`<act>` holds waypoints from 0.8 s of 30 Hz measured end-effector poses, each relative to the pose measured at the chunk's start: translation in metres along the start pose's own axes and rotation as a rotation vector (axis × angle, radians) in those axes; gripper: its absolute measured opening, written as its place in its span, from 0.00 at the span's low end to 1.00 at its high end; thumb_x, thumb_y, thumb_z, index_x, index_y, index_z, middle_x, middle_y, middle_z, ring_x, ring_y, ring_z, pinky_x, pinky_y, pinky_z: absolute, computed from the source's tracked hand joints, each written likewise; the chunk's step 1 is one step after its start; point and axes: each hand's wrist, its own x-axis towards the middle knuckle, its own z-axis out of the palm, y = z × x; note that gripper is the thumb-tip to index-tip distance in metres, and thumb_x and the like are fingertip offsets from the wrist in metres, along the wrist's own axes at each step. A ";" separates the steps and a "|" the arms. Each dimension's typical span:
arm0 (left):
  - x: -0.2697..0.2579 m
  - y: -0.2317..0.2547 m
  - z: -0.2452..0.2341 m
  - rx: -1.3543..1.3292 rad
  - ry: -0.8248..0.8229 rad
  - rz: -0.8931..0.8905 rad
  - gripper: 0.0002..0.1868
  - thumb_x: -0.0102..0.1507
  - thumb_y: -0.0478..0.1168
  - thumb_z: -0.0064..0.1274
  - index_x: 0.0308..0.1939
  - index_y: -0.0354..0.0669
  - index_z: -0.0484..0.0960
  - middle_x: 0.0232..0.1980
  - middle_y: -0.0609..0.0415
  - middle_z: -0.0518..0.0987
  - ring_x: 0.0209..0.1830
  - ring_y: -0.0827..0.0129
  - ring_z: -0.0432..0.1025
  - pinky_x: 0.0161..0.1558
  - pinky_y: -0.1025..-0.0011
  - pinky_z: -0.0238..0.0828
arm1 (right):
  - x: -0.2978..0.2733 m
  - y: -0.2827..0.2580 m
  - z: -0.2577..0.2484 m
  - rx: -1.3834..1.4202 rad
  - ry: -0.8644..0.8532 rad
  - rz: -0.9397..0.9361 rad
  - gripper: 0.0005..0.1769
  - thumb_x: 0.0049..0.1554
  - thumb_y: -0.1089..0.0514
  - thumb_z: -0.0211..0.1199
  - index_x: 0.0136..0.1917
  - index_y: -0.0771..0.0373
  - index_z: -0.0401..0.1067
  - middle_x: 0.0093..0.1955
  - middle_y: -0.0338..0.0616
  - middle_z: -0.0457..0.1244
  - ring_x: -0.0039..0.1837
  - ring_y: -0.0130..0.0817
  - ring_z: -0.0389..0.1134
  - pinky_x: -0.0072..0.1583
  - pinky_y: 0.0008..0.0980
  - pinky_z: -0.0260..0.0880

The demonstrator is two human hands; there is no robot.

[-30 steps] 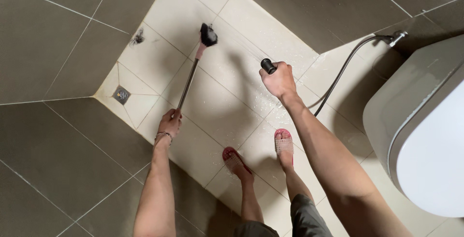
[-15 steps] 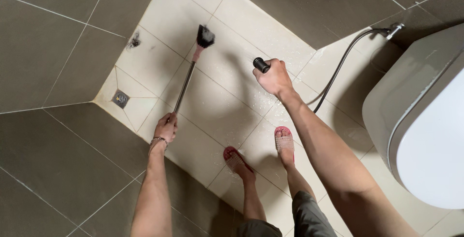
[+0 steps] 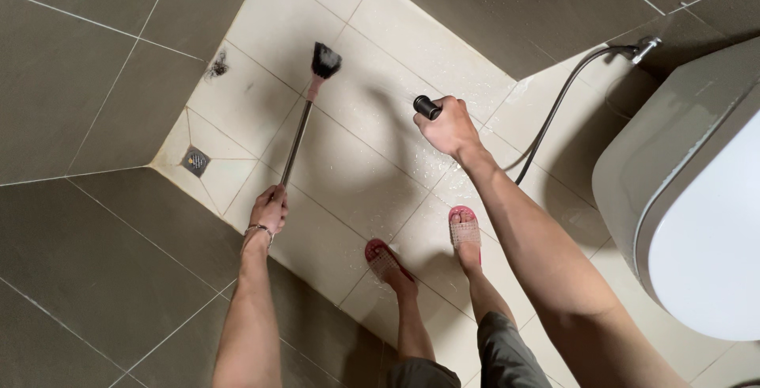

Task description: The person scrubs the tiled bathroom floor with a long-handled brush while rinsing with a handheld bidet sprayer. They then pour green toilet cleaner into the bowl, scrub the interior with the brush, and finish by scrubbing the floor again.

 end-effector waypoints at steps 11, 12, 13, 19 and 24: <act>0.015 -0.049 -0.009 0.034 -0.040 0.058 0.32 0.64 0.70 0.49 0.23 0.48 0.67 0.20 0.65 0.63 0.17 0.82 0.57 0.20 0.77 0.55 | -0.001 -0.001 -0.011 0.084 0.083 0.025 0.18 0.51 0.52 0.64 0.31 0.71 0.71 0.28 0.52 0.64 0.32 0.39 0.63 0.41 0.42 0.66; 0.014 -0.053 -0.010 0.055 -0.028 0.033 0.33 0.64 0.71 0.48 0.22 0.48 0.67 0.19 0.65 0.63 0.17 0.81 0.57 0.21 0.77 0.55 | -0.001 0.001 -0.013 0.073 0.092 0.018 0.18 0.52 0.52 0.64 0.31 0.71 0.71 0.28 0.52 0.63 0.32 0.39 0.62 0.41 0.42 0.66; 0.012 -0.057 -0.010 0.051 -0.021 0.030 0.33 0.63 0.71 0.50 0.21 0.48 0.66 0.19 0.65 0.62 0.16 0.80 0.56 0.20 0.75 0.52 | -0.001 0.003 -0.015 0.076 0.098 0.014 0.18 0.51 0.52 0.64 0.31 0.71 0.70 0.28 0.52 0.63 0.32 0.38 0.61 0.41 0.41 0.66; -0.001 -0.082 -0.014 0.069 -0.015 0.053 0.35 0.62 0.70 0.55 0.18 0.48 0.63 0.16 0.65 0.61 0.14 0.78 0.53 0.20 0.73 0.45 | -0.002 0.009 -0.023 0.086 0.064 0.017 0.17 0.52 0.53 0.64 0.31 0.70 0.71 0.28 0.49 0.63 0.32 0.36 0.62 0.41 0.40 0.66; -0.012 -0.076 -0.018 0.093 -0.038 -0.006 0.35 0.63 0.71 0.48 0.16 0.52 0.60 0.14 0.65 0.58 0.12 0.77 0.52 0.18 0.72 0.47 | -0.004 0.014 -0.023 0.095 0.067 0.061 0.18 0.52 0.53 0.65 0.32 0.71 0.71 0.28 0.48 0.64 0.32 0.37 0.63 0.41 0.41 0.66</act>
